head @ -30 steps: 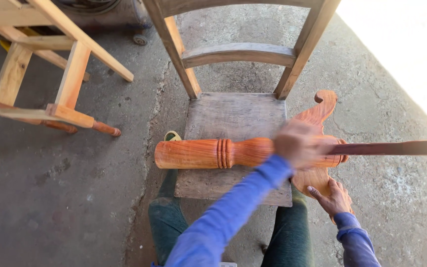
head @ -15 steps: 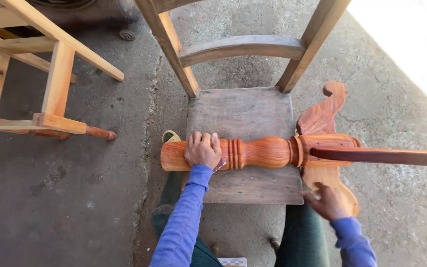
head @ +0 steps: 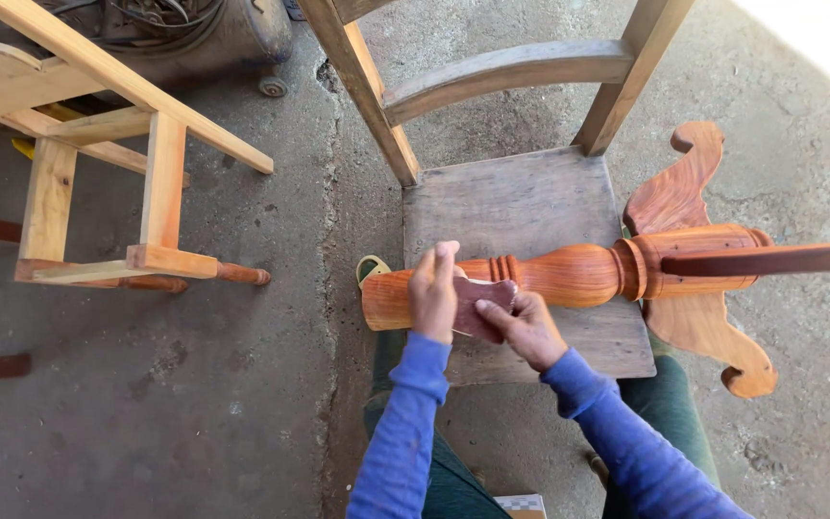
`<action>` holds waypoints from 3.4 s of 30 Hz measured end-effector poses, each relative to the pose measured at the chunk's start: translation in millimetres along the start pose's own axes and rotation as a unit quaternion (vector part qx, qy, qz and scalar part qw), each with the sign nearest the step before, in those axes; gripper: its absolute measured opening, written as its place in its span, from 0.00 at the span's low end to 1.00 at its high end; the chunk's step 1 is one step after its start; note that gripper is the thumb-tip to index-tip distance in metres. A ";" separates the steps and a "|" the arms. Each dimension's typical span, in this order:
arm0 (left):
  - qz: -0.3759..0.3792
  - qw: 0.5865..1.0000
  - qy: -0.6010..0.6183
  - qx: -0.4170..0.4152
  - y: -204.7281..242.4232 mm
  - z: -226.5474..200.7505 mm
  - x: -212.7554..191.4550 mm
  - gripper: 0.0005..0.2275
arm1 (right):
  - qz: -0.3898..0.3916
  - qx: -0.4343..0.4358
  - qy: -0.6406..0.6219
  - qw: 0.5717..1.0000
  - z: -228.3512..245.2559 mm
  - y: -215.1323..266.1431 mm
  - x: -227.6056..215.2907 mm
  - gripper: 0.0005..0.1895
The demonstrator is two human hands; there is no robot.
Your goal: Manually sanding a wooden table leg pedestal to prepare it for finishing.
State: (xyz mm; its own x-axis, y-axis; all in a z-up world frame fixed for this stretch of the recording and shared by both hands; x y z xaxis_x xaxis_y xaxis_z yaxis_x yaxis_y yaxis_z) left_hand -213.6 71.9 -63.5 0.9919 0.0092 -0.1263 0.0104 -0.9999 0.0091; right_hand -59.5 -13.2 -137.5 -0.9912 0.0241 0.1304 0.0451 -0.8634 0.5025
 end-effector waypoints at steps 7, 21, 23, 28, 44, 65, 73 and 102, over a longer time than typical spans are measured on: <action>0.103 0.987 0.118 0.037 78.5 -32.7 -0.2 0.31 | 0.013 0.066 -0.383 0.921 31.8 35.6 10.2 0.14; 0.042 0.784 -0.507 0.356 30.3 50.6 -30.0 0.26 | -0.131 -0.138 0.739 0.647 99.5 -16.3 -63.9 0.54; 0.073 0.788 -0.496 0.358 35.0 23.5 29.5 0.26 | -0.101 -0.089 0.758 0.638 107.6 -20.5 -61.7 0.52; 0.173 0.831 -0.367 0.381 16.1 25.7 46.3 0.30 | -0.062 -0.043 0.768 0.636 119.3 -42.2 -63.9 0.47; 0.079 0.784 -0.446 0.425 41.6 50.1 -26.7 0.22 | -0.113 -0.160 0.741 0.642 115.4 -17.8 -62.6 0.47; 0.010 0.805 -0.493 0.331 28.3 -7.5 24.8 0.11 | -0.171 -0.217 0.716 0.641 108.7 0.6 -63.7 0.45; 0.051 0.759 -0.536 0.365 18.4 36.6 -59.7 0.11 | -0.172 -0.243 0.697 0.652 95.0 11.9 -63.4 0.46; 0.043 0.819 -0.493 0.290 28.9 13.0 -89.7 0.15 | -0.114 -0.155 0.677 0.711 101.1 21.0 -95.6 0.55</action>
State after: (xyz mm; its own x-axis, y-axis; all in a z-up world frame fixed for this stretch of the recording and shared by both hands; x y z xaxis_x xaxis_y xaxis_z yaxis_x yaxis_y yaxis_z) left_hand -304.0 42.0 -64.8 0.3990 0.2112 -0.8923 -0.4007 -0.8351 -0.3769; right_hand 48.9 17.3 -52.9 -0.1902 -0.1445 -0.9710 0.0414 -0.9894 0.1391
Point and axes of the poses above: each hand's wrist, its own y-axis away from the middle knuckle, its own x-axis out of the palm, z = x × y, the point moved 6 cm from there along -y, towards the middle knuckle, and after that the axes turned 8 degrees about x, right-handed, at the moved point
